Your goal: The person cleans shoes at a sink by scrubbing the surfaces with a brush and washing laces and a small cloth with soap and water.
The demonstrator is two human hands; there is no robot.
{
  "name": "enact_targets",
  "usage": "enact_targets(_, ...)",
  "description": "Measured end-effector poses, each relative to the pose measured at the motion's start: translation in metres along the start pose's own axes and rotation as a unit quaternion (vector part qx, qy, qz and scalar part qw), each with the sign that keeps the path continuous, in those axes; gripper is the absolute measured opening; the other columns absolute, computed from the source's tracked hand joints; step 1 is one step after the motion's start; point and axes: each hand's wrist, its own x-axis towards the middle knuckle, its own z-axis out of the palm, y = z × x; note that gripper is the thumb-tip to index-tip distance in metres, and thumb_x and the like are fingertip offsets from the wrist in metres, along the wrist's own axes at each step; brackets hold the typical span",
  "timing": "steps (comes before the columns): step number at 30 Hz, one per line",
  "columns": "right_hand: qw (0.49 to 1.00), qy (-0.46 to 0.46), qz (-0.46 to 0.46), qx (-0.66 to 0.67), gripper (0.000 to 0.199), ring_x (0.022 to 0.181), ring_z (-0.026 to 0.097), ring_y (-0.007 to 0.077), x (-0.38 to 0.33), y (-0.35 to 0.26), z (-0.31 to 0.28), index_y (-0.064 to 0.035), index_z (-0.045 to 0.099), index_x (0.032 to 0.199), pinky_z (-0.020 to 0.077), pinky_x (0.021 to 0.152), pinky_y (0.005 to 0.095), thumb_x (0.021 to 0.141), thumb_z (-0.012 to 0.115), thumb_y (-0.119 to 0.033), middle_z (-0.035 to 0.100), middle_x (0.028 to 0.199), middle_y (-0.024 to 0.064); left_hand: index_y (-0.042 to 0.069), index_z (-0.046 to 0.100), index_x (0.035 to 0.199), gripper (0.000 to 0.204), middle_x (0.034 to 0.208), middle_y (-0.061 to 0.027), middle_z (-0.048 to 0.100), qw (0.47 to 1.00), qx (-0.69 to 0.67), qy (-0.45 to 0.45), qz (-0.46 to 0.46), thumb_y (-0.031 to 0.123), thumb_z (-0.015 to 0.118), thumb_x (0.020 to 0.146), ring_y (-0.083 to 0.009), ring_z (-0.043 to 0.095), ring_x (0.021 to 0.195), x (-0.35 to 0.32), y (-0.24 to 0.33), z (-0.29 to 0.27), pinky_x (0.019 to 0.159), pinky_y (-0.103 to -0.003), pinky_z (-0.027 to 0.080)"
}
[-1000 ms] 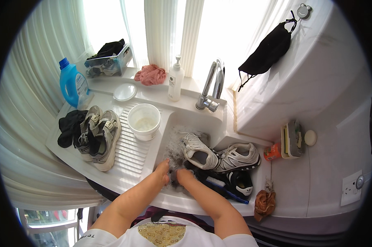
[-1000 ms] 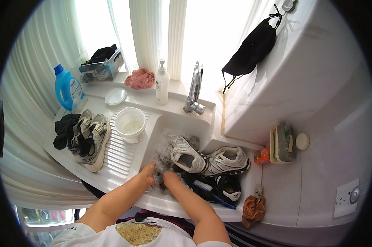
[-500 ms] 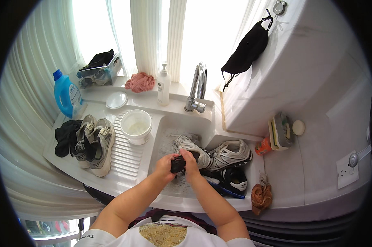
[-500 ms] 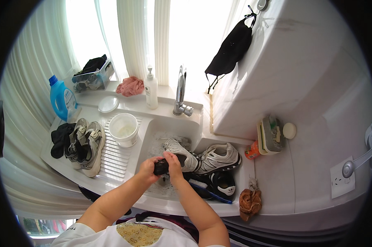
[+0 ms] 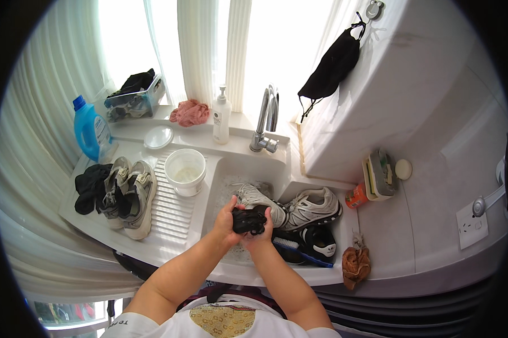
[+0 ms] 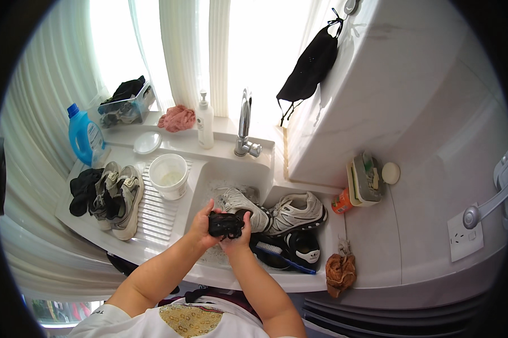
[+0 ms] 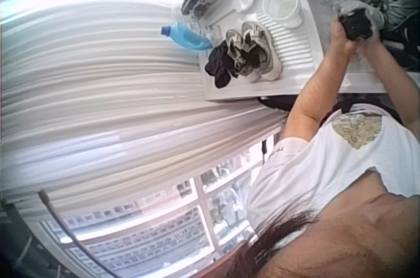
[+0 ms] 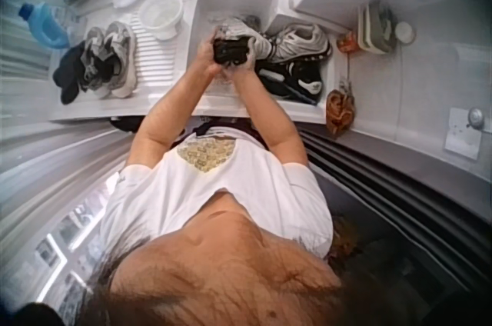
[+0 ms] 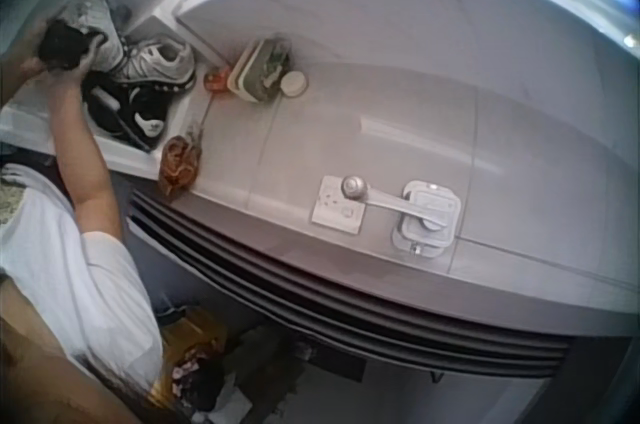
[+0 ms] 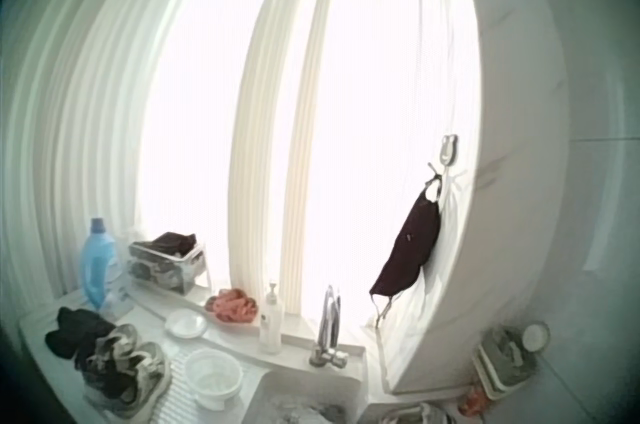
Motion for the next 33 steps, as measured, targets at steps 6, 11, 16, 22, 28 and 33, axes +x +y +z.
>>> enact_targets(6, 0.925, 0.097, -0.197, -0.311, 0.016, 0.078, 0.055, 0.0138, 0.011, 0.006, 0.008, -0.0037, 0.057, 0.093, 0.0456, 0.071, 0.0257, 0.084, 0.062, -0.015, 0.057, 0.080, 0.0040, 0.011, 0.051, 0.087, 0.034, 0.085, -0.0069, 0.058, 0.992, 0.104, 0.074, 0.013, 0.045, 0.049, 0.087, -0.0234, 0.060, 0.082, 0.022, -0.009, -0.045, 0.074, -0.041, 0.049)
enact_targets(11, 0.877, 0.110, -0.230, -0.407, 0.020, 0.052, 0.052, 0.0086, 0.011, 0.026, 0.009, -0.0007, 0.059, 0.088, 0.0438, 0.050, 0.0218, 0.084, 0.063, -0.020, 0.057, 0.068, 0.0010, 0.010, 0.053, 0.090, 0.036, 0.089, -0.0085, 0.059, 0.998, 0.005, -0.037, -0.054, 0.045, 0.044, 0.089, -0.0244, 0.059, 0.083, 0.009, -0.019, -0.034, 0.074, -0.040, 0.048)
enact_targets(16, 0.845, 0.133, -0.320, -0.408, 0.031, 0.051, 0.044, 0.0077, 0.019, 0.008, 0.006, -0.0021, 0.059, 0.076, 0.0385, 0.050, 0.0214, 0.089, 0.056, -0.030, 0.052, 0.064, -0.0015, 0.009, 0.052, 0.083, 0.035, 0.080, -0.0073, 0.057, 0.998, 0.058, 0.026, -0.004, 0.043, 0.045, 0.090, -0.0232, 0.057, 0.074, 0.022, -0.024, -0.046, 0.070, -0.038, 0.048)
enact_targets(22, 0.991, 0.080, -0.016, -0.105, 0.025, 0.066, 0.055, 0.0144, 0.014, -0.001, -0.011, -0.0074, 0.058, 0.073, 0.0441, 0.064, 0.0252, 0.089, 0.048, -0.025, 0.058, 0.070, 0.0022, 0.013, 0.046, 0.071, 0.033, 0.068, -0.0028, 0.049, 0.983, 0.124, -0.027, 0.130, 0.040, 0.052, 0.088, -0.0155, 0.047, 0.062, 0.022, -0.031, -0.024, 0.061, -0.029, 0.042)
enact_targets(28, 0.973, 0.113, -0.107, -0.169, 0.016, 0.069, 0.057, 0.0125, 0.003, 0.003, -0.006, -0.0044, 0.061, 0.085, 0.0473, 0.066, 0.0259, 0.086, 0.050, -0.016, 0.061, 0.076, 0.0026, 0.011, 0.052, 0.083, 0.016, 0.077, -0.0013, 0.052, 0.927, 0.300, 0.035, 0.225, 0.027, 0.053, 0.086, -0.0105, 0.047, 0.066, 0.019, -0.032, -0.020, 0.065, -0.024, 0.041)
enact_targets(33, 0.772, 0.086, -0.326, -0.538, 0.026, 0.088, 0.059, 0.0178, -0.004, 0.032, 0.002, -0.0040, 0.062, 0.105, 0.0459, 0.083, 0.0302, 0.086, 0.053, -0.020, 0.062, 0.100, 0.0125, 0.009, 0.052, 0.097, 0.018, 0.085, -0.0049, 0.056, 0.974, 0.138, -0.029, 0.180, 0.023, 0.052, 0.086, -0.0163, 0.054, 0.079, 0.055, -0.023, -0.066, 0.075, -0.028, 0.045)
